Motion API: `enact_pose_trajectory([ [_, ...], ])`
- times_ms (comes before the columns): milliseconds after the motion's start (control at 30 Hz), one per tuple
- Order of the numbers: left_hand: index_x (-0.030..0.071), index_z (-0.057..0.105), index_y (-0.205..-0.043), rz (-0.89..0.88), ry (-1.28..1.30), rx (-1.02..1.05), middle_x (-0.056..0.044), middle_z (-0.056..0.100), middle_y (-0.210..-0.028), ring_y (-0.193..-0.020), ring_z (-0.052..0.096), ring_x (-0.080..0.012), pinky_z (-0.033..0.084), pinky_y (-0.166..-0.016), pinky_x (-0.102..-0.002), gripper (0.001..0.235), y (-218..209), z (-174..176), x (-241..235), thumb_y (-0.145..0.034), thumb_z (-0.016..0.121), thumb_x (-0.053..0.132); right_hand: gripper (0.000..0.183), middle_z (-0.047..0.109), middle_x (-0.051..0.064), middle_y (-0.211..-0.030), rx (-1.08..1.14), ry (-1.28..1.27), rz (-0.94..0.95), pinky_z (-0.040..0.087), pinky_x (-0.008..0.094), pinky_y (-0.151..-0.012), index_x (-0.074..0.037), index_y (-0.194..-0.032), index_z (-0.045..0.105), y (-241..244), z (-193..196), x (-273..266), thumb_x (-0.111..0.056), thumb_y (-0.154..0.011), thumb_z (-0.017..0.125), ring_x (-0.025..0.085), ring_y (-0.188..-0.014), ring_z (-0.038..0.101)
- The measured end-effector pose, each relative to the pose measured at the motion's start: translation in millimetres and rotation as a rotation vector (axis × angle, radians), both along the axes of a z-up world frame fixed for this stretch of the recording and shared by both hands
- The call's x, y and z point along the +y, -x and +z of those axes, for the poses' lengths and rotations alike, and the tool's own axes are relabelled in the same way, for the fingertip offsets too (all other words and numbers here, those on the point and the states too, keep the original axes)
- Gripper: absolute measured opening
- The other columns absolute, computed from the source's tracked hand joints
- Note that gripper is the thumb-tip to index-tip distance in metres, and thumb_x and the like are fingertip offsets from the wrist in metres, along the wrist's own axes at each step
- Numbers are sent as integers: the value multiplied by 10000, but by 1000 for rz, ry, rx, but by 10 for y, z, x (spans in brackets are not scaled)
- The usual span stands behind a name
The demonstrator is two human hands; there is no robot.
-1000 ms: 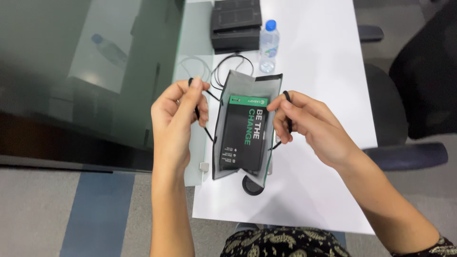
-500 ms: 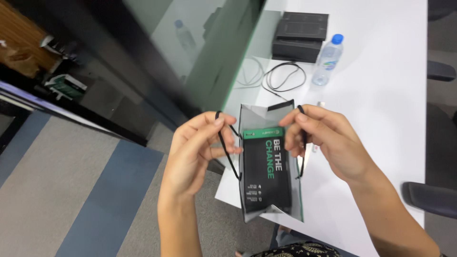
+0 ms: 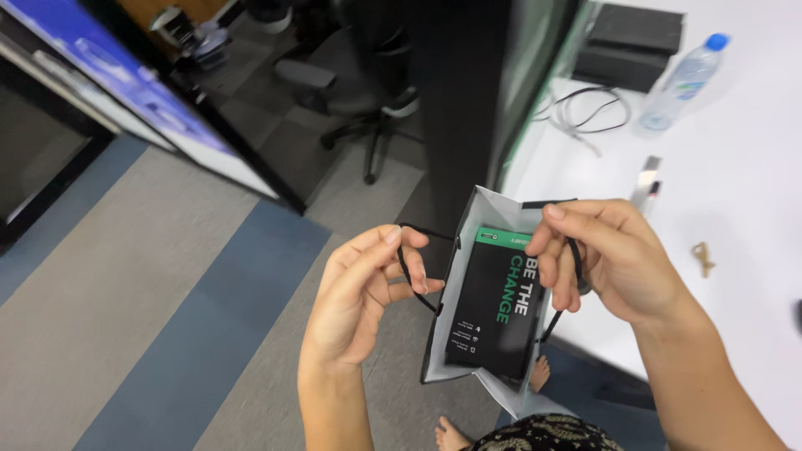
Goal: The person folds a black cloth, places a box into a paper bag, and arranges a metal ruler and marker on a table before adjusting a mesh office chair.
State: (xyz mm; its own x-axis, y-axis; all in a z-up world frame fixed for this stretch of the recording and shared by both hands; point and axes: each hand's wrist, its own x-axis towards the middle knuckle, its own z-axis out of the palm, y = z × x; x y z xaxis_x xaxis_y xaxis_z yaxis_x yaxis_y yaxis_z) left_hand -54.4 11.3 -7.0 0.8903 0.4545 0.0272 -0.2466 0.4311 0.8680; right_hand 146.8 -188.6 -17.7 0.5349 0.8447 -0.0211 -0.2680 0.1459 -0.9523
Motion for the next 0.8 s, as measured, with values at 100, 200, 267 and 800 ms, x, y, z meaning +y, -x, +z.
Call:
enact_pose_trajectory([
  [100,-59,701,-1032,74,19,-18,-77,652,-737,-682,665,-144,655,-780,-441,321,539,-61,114,-1040,544,220,401,678,169,-579,-39,-13,53,459,263,-307,103,-850,705,429,7,192,-211,-1024,528,200,-381,648],
  [200,-38,716,-1025,222,-60,23,-70,666,-751,-688,668,-143,650,-752,-404,317,1032,-89,267,-1028,572,244,400,680,166,-597,-6,-12,131,477,265,-335,107,-880,700,817,-1,475,-207,-1050,519,202,-412,658],
  [267,-24,725,-1036,381,-140,143,-63,685,-787,-713,671,-134,620,-717,-350,309,1312,-112,321,-1005,595,254,403,690,166,-612,-18,14,166,490,271,-363,114,-916,714,1012,-7,661,-211,-1041,510,203,-430,660],
  [800,-34,721,-1094,1003,-11,248,-86,747,-881,-773,711,-146,621,-773,-330,370,2330,-576,1516,-962,610,293,436,740,105,-894,-109,37,483,564,345,-784,63,-1231,707,1295,-324,2691,-263,-1033,497,196,-802,690],
])
